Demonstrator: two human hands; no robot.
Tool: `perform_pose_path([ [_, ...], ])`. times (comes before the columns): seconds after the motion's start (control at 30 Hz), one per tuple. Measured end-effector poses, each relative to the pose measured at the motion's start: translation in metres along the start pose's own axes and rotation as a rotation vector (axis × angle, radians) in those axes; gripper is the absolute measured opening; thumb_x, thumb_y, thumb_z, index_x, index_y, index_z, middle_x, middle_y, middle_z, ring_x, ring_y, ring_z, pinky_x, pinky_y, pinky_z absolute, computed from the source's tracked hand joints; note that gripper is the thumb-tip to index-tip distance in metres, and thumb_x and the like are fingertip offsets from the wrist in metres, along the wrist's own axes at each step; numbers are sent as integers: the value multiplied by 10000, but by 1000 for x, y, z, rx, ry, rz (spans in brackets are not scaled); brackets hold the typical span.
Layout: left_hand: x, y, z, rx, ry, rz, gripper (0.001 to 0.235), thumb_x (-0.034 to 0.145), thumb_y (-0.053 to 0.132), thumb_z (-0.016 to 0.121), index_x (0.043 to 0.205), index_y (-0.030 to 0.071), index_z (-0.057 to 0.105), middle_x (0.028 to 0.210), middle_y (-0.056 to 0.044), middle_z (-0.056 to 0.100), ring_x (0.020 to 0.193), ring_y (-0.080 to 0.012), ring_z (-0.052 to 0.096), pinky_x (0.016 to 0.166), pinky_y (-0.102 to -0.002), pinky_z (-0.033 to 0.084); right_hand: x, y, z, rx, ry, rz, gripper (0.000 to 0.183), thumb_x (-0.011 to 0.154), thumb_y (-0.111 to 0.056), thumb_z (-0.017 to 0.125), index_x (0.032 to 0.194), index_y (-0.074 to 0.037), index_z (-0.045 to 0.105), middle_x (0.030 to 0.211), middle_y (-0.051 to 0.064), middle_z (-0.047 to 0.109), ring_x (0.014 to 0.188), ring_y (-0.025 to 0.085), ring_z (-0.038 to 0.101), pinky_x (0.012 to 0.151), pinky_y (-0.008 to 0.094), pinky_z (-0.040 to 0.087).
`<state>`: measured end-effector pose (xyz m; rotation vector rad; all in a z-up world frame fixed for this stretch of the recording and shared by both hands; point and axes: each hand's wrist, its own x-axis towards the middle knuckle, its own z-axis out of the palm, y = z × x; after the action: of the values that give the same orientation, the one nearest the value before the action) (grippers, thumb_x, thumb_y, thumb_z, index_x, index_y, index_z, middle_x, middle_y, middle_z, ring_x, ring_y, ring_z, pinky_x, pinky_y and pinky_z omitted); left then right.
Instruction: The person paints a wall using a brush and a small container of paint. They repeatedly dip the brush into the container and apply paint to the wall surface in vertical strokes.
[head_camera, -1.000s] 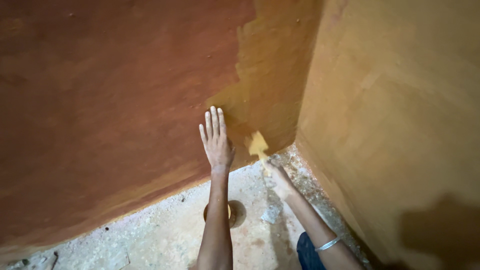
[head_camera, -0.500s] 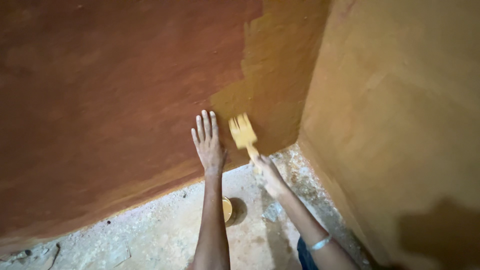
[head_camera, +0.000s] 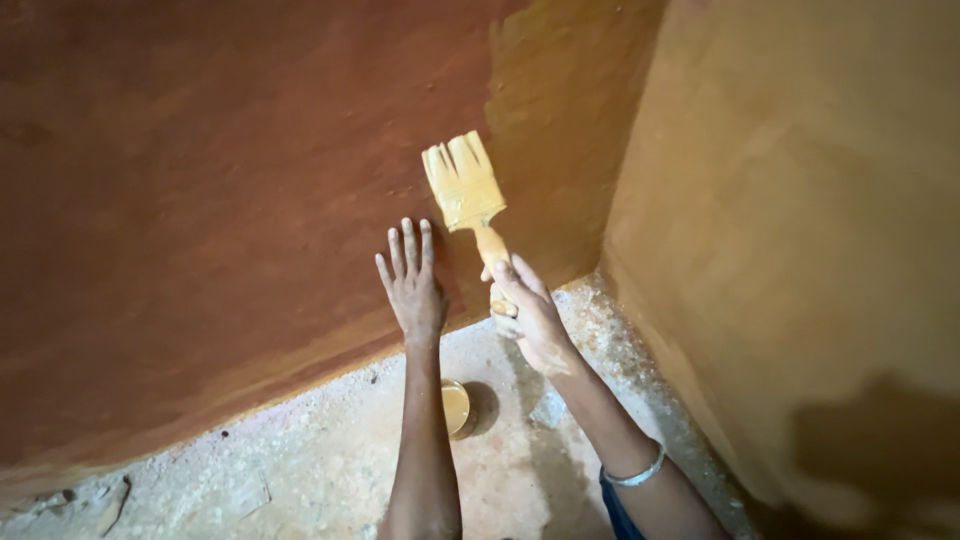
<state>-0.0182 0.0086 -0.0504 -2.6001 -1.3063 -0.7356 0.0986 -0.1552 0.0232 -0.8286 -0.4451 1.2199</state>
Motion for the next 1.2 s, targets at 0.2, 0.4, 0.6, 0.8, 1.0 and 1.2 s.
perform_pose_path([
  [0.2,-1,0,-6,-26,-51,-5,1021,719,-66,604,1639,216,261,1722,-56,174,1585,-289,162,1264,-563,146,19,78,-49,-100,208,209,219,1012,-369,563,988,-151,562,667,-77,429,451,35,312,388,202,230],
  [0.4,-6,0,2,-49,-12,-6,1024,725,-73,600,1645,209,251,1723,-76,167,1587,-312,154,1263,-594,144,17,126,-85,-24,186,358,246,1031,-370,609,971,-135,568,688,-67,442,470,35,322,397,202,211],
  [0.6,-8,-3,10,21,-34,-2,1029,742,-81,599,1653,235,240,1727,-71,166,1590,-314,141,1269,-583,131,9,37,-32,-35,21,103,237,1057,-353,554,1014,-119,558,628,-84,355,463,18,286,405,195,228],
  [0.8,-9,2,3,-3,-94,-16,1048,718,-58,628,1645,225,230,1722,-86,134,1584,-347,121,1259,-592,119,8,33,-27,-45,42,11,222,1057,-354,534,1052,-134,563,635,-73,377,481,20,304,415,196,237],
  [1.0,-8,9,-12,-74,-53,-9,1071,673,-47,636,1638,176,229,1717,-84,160,1588,-291,151,1279,-556,122,9,118,-95,-44,184,336,179,1007,-343,562,1050,-170,571,672,-99,459,479,16,331,392,193,216],
  [1.2,-7,22,-3,-29,-58,41,1013,702,-50,600,1634,104,234,1718,-71,193,1585,-231,178,1284,-478,137,18,93,-90,-84,179,290,188,1043,-333,550,1038,-147,573,634,-96,391,462,24,328,395,195,227],
])
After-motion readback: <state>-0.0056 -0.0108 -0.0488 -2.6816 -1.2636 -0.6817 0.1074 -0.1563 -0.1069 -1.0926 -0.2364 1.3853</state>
